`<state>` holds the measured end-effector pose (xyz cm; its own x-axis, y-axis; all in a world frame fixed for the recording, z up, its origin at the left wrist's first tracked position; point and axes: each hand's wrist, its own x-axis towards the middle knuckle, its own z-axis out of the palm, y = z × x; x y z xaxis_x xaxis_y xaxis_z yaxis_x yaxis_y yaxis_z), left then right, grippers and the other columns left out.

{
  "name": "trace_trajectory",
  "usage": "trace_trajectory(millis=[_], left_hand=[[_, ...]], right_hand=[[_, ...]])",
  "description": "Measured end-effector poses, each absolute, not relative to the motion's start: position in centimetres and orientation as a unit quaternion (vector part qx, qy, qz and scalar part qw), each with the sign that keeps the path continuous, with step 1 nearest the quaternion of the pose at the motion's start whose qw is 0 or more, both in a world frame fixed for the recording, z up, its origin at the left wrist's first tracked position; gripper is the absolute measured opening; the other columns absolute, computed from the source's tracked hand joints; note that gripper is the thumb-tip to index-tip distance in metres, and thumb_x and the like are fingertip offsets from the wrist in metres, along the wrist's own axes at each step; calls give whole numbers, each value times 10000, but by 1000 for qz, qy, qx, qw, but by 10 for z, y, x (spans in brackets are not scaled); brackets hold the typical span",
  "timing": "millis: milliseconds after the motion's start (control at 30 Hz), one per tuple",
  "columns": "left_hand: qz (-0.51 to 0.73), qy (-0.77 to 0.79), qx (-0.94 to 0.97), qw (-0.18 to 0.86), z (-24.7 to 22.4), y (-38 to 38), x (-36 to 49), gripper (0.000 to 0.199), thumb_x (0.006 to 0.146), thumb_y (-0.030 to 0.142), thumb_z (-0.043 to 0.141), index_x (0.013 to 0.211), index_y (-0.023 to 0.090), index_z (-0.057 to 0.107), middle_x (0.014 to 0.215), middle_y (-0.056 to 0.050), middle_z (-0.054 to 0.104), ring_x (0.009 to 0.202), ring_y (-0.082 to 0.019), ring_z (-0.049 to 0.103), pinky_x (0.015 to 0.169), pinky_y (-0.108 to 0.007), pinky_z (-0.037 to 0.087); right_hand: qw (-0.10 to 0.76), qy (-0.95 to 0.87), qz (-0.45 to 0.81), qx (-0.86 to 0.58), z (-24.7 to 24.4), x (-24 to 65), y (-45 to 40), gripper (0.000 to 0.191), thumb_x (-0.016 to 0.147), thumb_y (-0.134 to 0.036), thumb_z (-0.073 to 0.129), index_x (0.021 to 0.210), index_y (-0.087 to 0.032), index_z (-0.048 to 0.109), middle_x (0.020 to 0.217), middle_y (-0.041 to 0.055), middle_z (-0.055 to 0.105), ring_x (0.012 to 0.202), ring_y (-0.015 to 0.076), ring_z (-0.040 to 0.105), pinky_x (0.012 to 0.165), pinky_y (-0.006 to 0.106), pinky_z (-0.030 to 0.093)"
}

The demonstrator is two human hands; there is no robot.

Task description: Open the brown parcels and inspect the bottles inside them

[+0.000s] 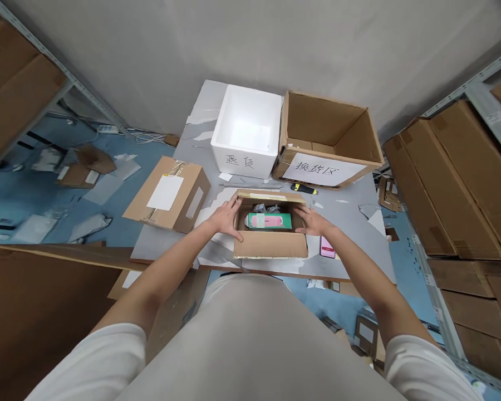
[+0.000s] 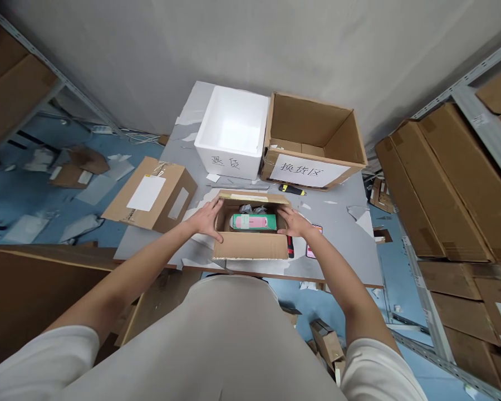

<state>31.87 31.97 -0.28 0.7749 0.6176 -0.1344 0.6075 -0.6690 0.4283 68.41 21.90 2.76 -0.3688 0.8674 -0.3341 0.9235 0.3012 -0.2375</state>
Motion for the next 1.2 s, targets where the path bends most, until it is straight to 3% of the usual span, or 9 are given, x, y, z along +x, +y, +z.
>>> trace_trajectory(millis=[100,200,333,433,500,600,800,967,1200], left_hand=[[55,303,912,271,-11,323,310,1564,352,795,694,1463,69,-133,1524,-308,34,1403,-431,146,1087,-505,239],[82,331,893,294,-16,312,303,1553,402,761,716,1447,58,-193,1521,-313,54,1401,-424,165,1088,-511,254],[108,354,879,299,-23,295,299,1383,530,673,724,1479,82,-91,1525,-277,134,1373,-406,266,1071,-499,315],[132,336,885,294,-29,291,299,1236,588,604,727,1491,103,48,1534,-250,135,1376,-386,276,1079,-477,327],[148,335,883,293,-32,291,300,1201,586,565,745,1489,114,93,1542,-236,119,1384,-374,268,1092,-467,322],[172,344,873,301,-36,292,301,1208,567,518,772,1491,139,92,1546,-211,140,1389,-353,268,1104,-458,319],[174,351,866,310,-37,293,301,1198,545,499,794,1479,127,142,1540,-222,151,1381,-352,288,1104,-463,325],[170,369,866,293,-36,294,305,1171,540,499,791,1465,123,180,1534,-225,173,1367,-356,318,1091,-466,345],[162,411,856,269,-32,304,316,1134,566,492,769,1459,114,182,1530,-219,195,1374,-339,310,1084,-444,358]], right_hand=[[97,793,-179,574,37,677,223,779,788,-484,604,1427,-117,350,1413,217,417,1283,351,388,1021,499,328],[148,763,-102,621,53,650,223,688,778,-421,632,1393,-197,419,1350,186,504,1275,384,382,1012,574,287],[232,704,-84,666,61,591,231,602,799,-290,618,1365,-157,460,1246,260,554,1164,394,511,910,557,389],[245,731,-160,616,48,546,250,507,872,-162,479,1375,-210,438,1153,214,621,1022,301,625,803,444,477],[238,788,-189,535,33,522,265,488,884,-159,475,1356,-284,453,1279,149,568,1117,264,584,863,408,469],[268,825,-201,455,9,501,283,499,842,-185,580,1319,-308,499,1423,122,439,1235,295,494,933,439,446],[296,810,-184,470,-14,496,296,509,714,-118,704,1206,-201,602,1309,199,521,1083,322,598,860,442,492],[257,831,-174,461,8,521,296,591,734,-223,687,1297,-230,508,1303,169,504,1074,310,591,839,387,491],[55,849,-156,501,62,593,276,446,716,-214,660,1147,-184,549,1202,130,492,916,237,606,774,331,480]])
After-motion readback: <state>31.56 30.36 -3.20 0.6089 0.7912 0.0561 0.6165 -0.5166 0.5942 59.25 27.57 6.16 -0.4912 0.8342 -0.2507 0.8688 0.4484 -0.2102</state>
